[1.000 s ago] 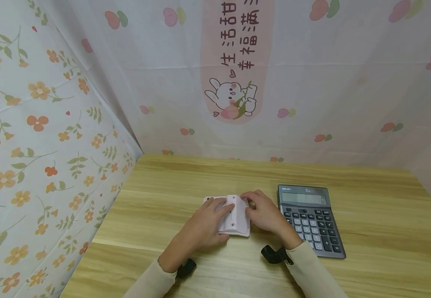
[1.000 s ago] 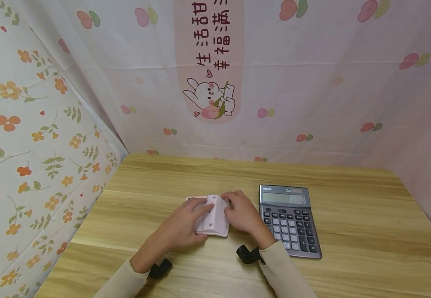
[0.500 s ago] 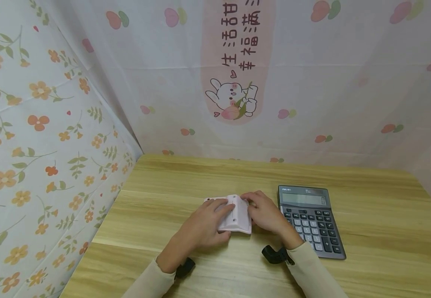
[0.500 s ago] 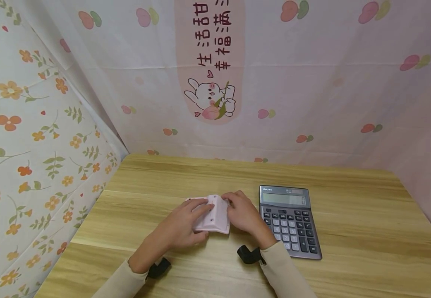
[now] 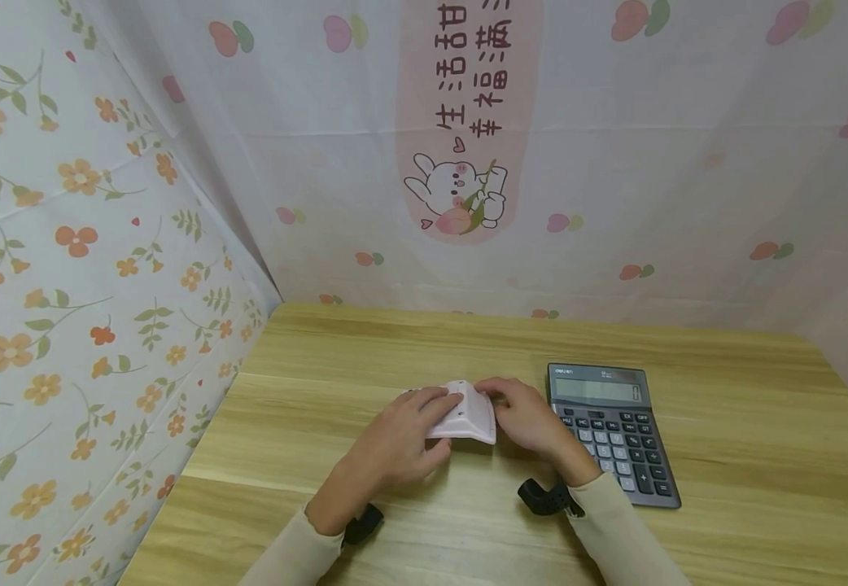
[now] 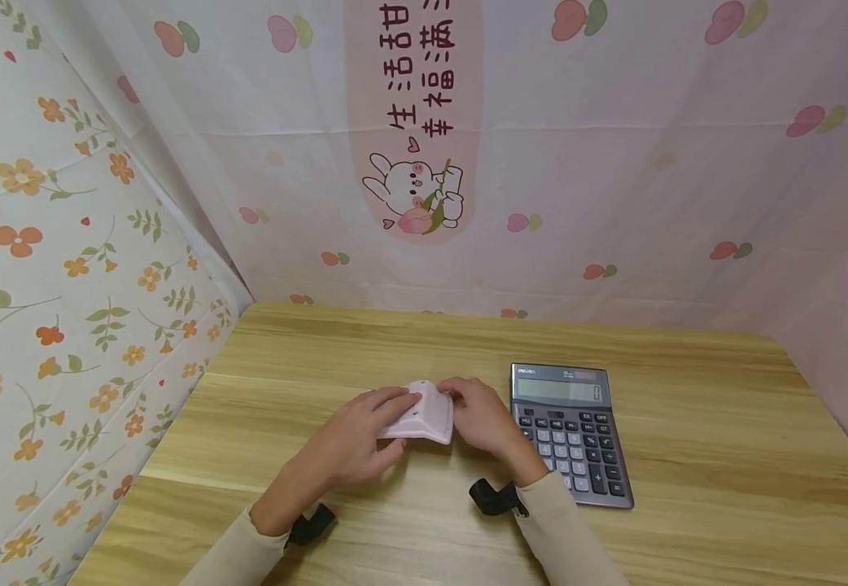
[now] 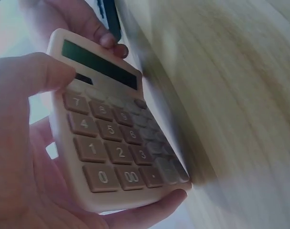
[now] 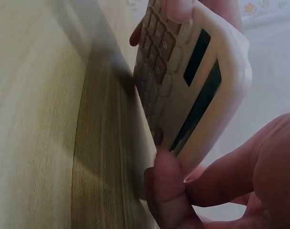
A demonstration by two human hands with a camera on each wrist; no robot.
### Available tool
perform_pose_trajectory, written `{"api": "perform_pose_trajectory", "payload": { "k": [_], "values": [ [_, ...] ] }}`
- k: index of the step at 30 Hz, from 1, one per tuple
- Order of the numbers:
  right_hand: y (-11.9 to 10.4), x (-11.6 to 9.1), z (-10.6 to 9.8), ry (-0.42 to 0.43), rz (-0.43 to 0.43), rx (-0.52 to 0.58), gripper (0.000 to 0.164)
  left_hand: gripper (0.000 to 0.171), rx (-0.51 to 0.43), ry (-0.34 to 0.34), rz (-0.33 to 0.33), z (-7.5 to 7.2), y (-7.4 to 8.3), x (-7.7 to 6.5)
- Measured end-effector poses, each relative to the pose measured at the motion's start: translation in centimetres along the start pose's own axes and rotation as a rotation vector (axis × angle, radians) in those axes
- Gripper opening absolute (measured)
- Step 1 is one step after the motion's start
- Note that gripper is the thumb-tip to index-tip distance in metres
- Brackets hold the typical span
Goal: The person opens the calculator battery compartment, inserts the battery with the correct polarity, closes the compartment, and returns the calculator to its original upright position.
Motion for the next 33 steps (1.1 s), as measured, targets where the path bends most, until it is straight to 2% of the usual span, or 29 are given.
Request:
{"api": "perform_pose_trajectory", "payload": {
  "k": [7,11,16,25,33],
  "values": [
    [0.1,0.0,-0.3,-0.014,-0.013,0.04,0.041,0.057,-0.059,-0.009,-0.004,-0.2,-0.2,0.0],
    [0.2,0.1,-0.4,-0.033,-0.014,0.107,0.043,0.058,-0.104,-0.008,-0.013,-0.5,-0.5,0.0],
    [-0.1,-0.1,-0.5,-0.036,-0.012,0.178,0.038,0.057,-0.161,0.0,-0.017,-0.9,-0.8,-0.1],
    [0.0,-0.3,-1.4,0.049,0.017,0.169,0.031,0.056,-0.235,0.027,-0.02,-1.5,-1.1,-0.3],
    [-0.3,-0.7,-2.3,0.086,0.021,0.146,0.027,0.055,-0.291,0.05,-0.007,-2.0,-1.2,-0.5]
  ]
}}
Point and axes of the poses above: each hand's wrist, its own x-axis towards the middle knuckle, its own z-axis out of the palm, y = z × x, the point moved 6 cm from there along x, towards the middle knuckle, and after that the axes turned 8 degrees about -y, right-handed, at the moved point
